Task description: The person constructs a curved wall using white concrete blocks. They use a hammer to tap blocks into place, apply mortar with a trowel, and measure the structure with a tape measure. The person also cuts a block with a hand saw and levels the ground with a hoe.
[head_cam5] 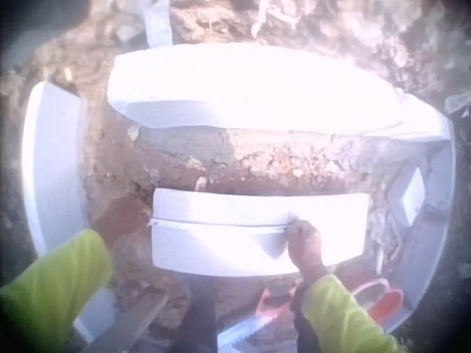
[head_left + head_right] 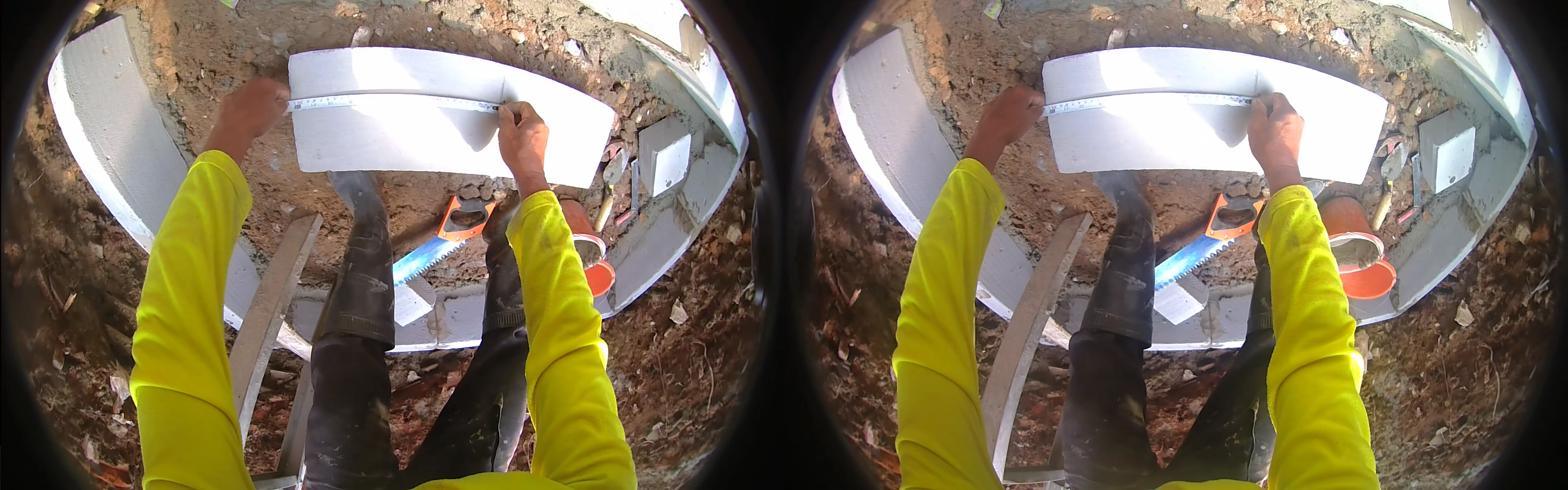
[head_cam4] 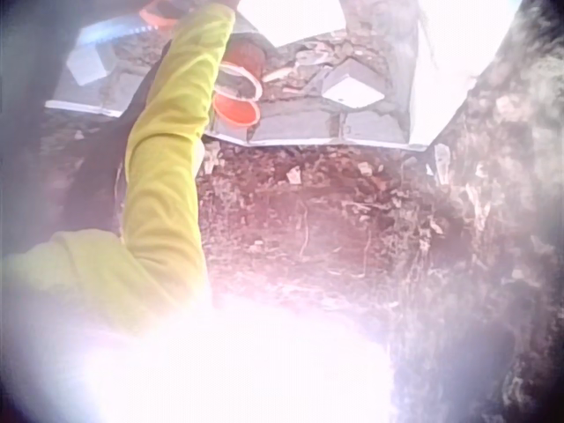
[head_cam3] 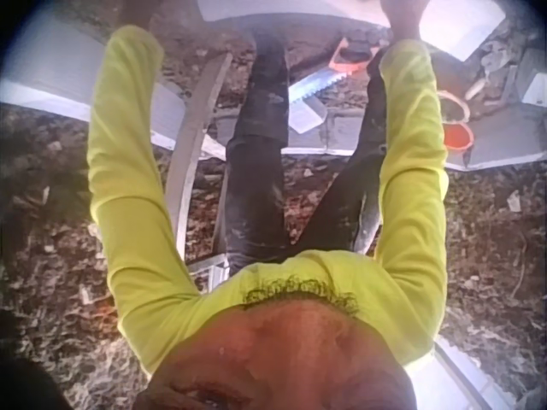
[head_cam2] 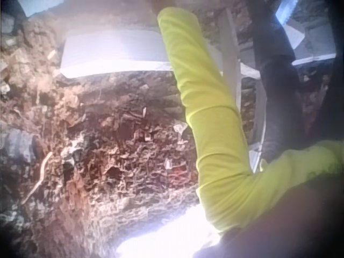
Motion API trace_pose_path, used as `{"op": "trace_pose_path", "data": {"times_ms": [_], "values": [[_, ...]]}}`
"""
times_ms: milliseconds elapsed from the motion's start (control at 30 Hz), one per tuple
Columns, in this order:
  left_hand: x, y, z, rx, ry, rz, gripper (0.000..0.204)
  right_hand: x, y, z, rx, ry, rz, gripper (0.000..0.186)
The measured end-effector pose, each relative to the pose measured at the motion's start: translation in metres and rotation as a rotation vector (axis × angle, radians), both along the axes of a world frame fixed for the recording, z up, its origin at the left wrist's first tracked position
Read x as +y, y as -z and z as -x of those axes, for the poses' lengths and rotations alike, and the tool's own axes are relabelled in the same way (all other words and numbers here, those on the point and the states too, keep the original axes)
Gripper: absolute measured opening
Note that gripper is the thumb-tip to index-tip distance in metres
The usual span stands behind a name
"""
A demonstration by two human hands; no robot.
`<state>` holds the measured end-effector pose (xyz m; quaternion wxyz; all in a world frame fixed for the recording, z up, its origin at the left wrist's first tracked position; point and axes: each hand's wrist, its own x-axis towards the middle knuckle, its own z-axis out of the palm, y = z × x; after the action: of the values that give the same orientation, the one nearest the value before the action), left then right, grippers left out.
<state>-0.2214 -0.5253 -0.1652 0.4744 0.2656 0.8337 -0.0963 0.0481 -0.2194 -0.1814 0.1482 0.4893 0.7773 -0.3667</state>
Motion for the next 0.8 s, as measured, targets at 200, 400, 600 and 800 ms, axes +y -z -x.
{"op": "trace_pose_path", "data": {"times_ms": [200,400,600,800], "values": [[-0.001,0.0,-0.001,-0.002,-0.015,-0.024,0.018,0.0,-0.003,0.0,0.009,-0.055,-0.002,0.023],[-0.006,0.006,0.003,-0.023,-0.001,-0.03,0.02,0.009,-0.007,0.016,-0.12,-0.292,-0.046,0.028],[-0.002,-0.001,-0.001,-0.022,-0.012,0.003,0.02,-0.005,-0.01,-0.003,-0.078,-0.252,-0.055,0.022],[-0.013,-0.005,-0.015,-0.038,0.012,0.061,0.017,-0.023,-0.019,-0.027,-0.043,-0.215,-0.04,0.019]]}}
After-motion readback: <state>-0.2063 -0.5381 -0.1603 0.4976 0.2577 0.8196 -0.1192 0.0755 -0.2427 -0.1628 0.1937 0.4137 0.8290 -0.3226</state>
